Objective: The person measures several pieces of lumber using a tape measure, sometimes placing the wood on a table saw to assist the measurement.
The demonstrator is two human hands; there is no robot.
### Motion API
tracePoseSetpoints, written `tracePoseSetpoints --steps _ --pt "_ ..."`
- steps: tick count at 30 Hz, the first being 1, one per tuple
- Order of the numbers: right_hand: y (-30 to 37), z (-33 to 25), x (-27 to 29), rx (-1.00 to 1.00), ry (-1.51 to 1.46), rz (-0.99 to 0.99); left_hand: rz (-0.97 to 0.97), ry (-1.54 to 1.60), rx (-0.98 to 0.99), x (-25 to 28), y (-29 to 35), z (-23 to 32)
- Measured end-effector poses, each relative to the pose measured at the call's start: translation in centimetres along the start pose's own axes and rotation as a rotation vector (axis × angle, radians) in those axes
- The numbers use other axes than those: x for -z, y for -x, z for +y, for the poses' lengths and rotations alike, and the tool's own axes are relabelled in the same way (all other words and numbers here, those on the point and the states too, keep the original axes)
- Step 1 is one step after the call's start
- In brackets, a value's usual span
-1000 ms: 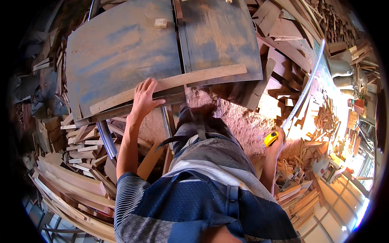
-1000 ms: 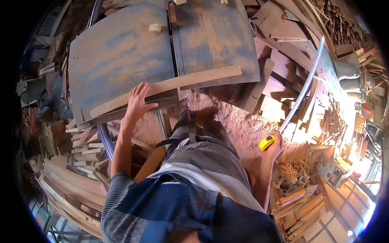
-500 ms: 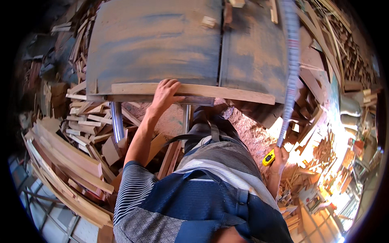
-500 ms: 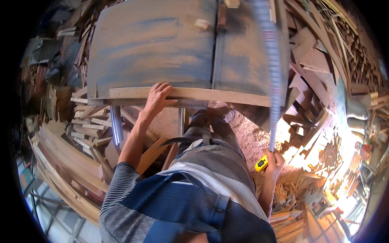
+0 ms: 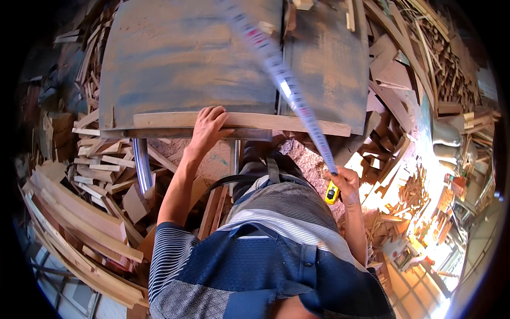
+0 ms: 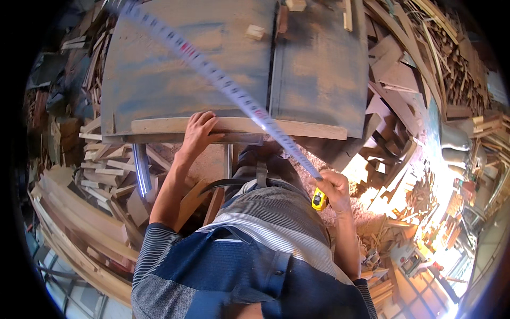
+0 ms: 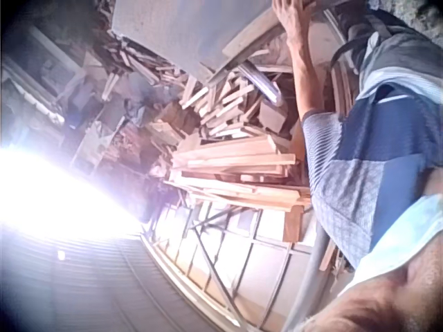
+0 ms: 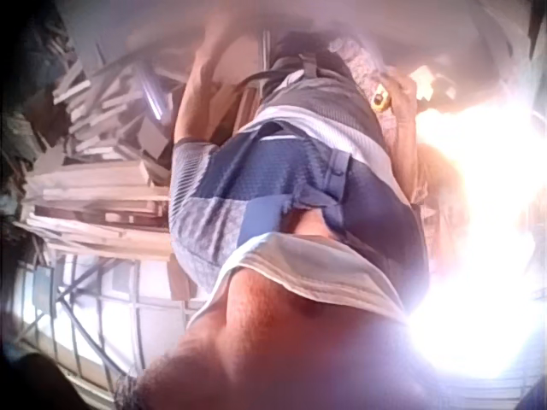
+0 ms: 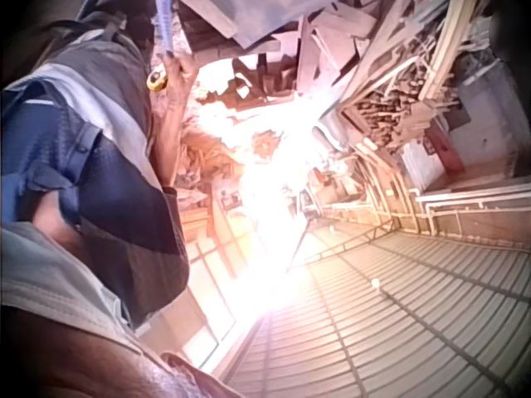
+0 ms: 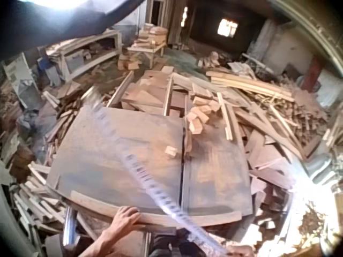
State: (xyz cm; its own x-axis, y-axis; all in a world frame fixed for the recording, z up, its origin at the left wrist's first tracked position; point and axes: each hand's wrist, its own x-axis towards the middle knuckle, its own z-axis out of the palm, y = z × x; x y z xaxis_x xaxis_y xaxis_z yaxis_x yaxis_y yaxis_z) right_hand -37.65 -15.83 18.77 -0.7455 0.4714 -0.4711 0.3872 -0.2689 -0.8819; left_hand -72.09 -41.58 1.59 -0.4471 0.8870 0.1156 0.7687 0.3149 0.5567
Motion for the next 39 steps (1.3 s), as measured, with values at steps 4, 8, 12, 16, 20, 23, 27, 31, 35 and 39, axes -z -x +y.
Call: tracePoseSetpoints --steps 4,8,12,16,20,23,27,31,35,39 --pt "1.7 0.7 0.3 0.027 -0.259 0.069 -0.027 -0.027 -0.031 -0.1 -0.3 0.0" --pt "2.3 2.7 1.1 0.078 -0.476 0.194 -0.051 -0.042 -0.032 0.1 -0.8 0.1" --pt "2.0 3.0 1.5 0.059 -0.528 0.364 -0.014 -0.032 -0.030 0.1 -1.0 0.1" --pt "1.9 2.7 2.2 0.088 -0.475 0.413 -0.012 -0.025 -0.027 -0.3 -1.3 0.0" --pt "2.2 3.2 2.6 0.122 -0.502 0.457 -0.059 -0.026 -0.001 0.0 -1.6 -0.3" --pt "3.1 2.9 3.0 0.149 -0.493 0.347 -0.084 -0.045 0.025 0.8 -1.6 0.0" --pt "3.4 3.2 2.7 -0.028 0.094 0.251 0.158 -0.153 0.084 3.8 -0.5 0.7" --pt "-2.5 2.7 -1.6 -0.057 0.519 -0.043 0.299 -0.312 0.244 5.9 5.4 -3.2" --pt "-10.9 4.3 -7.4 0.102 0.700 -0.231 0.208 -0.245 0.122 5.6 8.0 -1.3" --pt "-16.2 3.9 -12.8 0.139 0.805 -0.323 0.263 -0.161 0.079 4.5 7.0 2.1"
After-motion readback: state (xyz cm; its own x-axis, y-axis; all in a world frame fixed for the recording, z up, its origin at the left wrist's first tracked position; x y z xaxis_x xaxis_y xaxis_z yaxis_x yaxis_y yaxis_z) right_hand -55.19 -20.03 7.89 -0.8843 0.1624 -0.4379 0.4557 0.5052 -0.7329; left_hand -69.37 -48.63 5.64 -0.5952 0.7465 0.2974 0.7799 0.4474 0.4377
